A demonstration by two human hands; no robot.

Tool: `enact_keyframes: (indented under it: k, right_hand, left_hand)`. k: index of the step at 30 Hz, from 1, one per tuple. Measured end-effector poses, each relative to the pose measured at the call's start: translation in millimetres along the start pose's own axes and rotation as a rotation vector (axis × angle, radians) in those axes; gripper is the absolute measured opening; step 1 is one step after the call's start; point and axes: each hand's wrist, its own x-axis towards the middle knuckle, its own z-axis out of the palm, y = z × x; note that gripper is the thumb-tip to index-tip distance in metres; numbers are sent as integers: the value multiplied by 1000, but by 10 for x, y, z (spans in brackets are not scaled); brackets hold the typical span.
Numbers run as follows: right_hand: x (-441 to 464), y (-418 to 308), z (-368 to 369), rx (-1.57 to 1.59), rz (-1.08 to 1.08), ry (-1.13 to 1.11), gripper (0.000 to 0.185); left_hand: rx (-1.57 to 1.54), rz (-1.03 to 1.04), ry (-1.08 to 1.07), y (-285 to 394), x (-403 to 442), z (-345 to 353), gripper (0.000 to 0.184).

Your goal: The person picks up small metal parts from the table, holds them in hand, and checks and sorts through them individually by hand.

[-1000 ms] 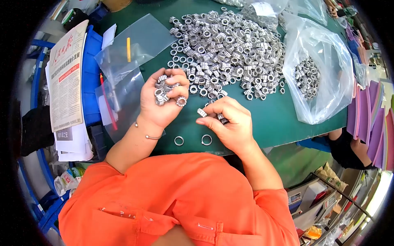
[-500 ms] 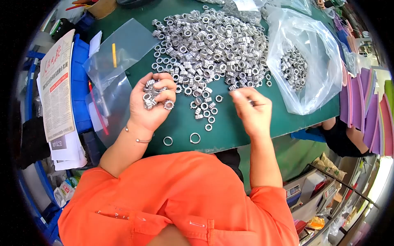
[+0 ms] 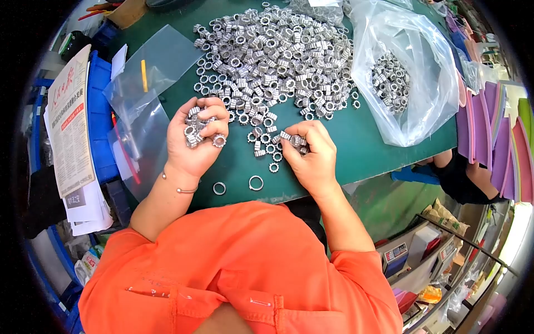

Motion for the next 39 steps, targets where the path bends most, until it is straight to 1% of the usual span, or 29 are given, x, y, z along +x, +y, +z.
enact_keyframes:
  k: [2, 6, 8, 9, 10, 12, 13, 14, 16, 17, 20, 21, 22, 24, 25, 26, 28, 29, 30, 32, 33, 34, 36, 37, 38, 39]
  right_hand:
    - [-3, 2, 8, 92, 32, 15, 16]
    - [2, 20, -34, 185, 18, -17, 17]
    - [27, 1, -120, 1115, 636, -130, 16]
    - [104, -2, -89, 1380, 505, -179, 12]
    - [174, -29, -77, 1416, 526, -155, 6]
    - [329, -55, -23, 1098, 571, -215, 5]
    - [381, -123, 55, 576, 547, -177, 6]
    - [460, -83, 183, 205, 24, -131, 10]
    - [534, -93, 305, -148, -232, -95, 14]
    - [551, -104, 336, -161, -207, -106, 16]
    - [597, -61, 306, -92, -282, -119, 17]
    - [589, -68, 280, -63, -271, -126, 17]
    - [548, -109, 236, 35, -111, -182, 16]
    - [506, -82, 224, 199, -123, -135, 16]
    - [482, -3, 244, 312, -155, -148, 12]
    - [447, -10, 217, 308, -150, -153, 12]
    - [372, -56, 197, 1117, 427, -286, 5]
    - [383, -75, 230, 1375, 366, -338, 3]
    - [388, -169, 230, 1447, 425, -295, 5]
    - [387, -233, 253, 1288, 431, -337, 4]
    - [369, -306, 259, 926, 408, -341, 7]
    - [385, -347, 349, 603, 64, -302, 17]
    - [395, -524, 431, 397, -140, -344, 23]
    - [409, -556, 475, 294, -263, -309, 27]
    - [406, -503, 519, 280, -332, -295, 25]
    - [413, -481, 526, 292, -331, -292, 25]
  left_hand:
    - [2, 1, 1, 4, -2, 1, 12]
    - [-4, 3, 7, 8, -1, 1, 13]
    - [-5, 10, -5, 22, 9, 23, 13]
    - [-19, 15, 1, 32, 11, 26, 12]
    - [-35, 19, 10, 40, 8, 22, 12]
    - [-29, 22, -2, 46, 2, 30, 13]
    - [-14, 39, 2, 33, -4, 46, 11]
    - [3, 54, 6, 21, -7, 64, 10]
    - [19, 59, 4, 19, -10, 67, 10]
    - [14, 54, 2, 22, -12, 68, 10]
    - [26, 58, -3, 33, -15, 80, 9]
    - [26, 57, -1, 39, -14, 72, 9]
    - [23, 56, 0, 43, -8, 66, 9]
    - [4, 59, 4, 43, 1, 60, 9]
    - [6, 65, 12, 42, 2, 55, 10]
    - [8, 72, 22, 37, 0, 47, 10]
    - [-2, 73, 18, 42, -3, 48, 11]
    - [-15, 53, 18, 47, 0, 50, 13]
    - [-28, 36, 18, 52, 0, 51, 14]
    - [-31, 41, 22, 58, 3, 48, 15]
    - [-17, 52, 16, 45, -7, 65, 13]
    - [-3, 62, 9, 31, -15, 85, 11]
    - [88, 88, -23, 64, 5, 27, 11]
    - [75, 88, -38, 84, 9, 22, 14]
    - [62, 87, -54, 98, 11, 28, 16]
    - [64, 90, -58, 94, 6, 48, 16]
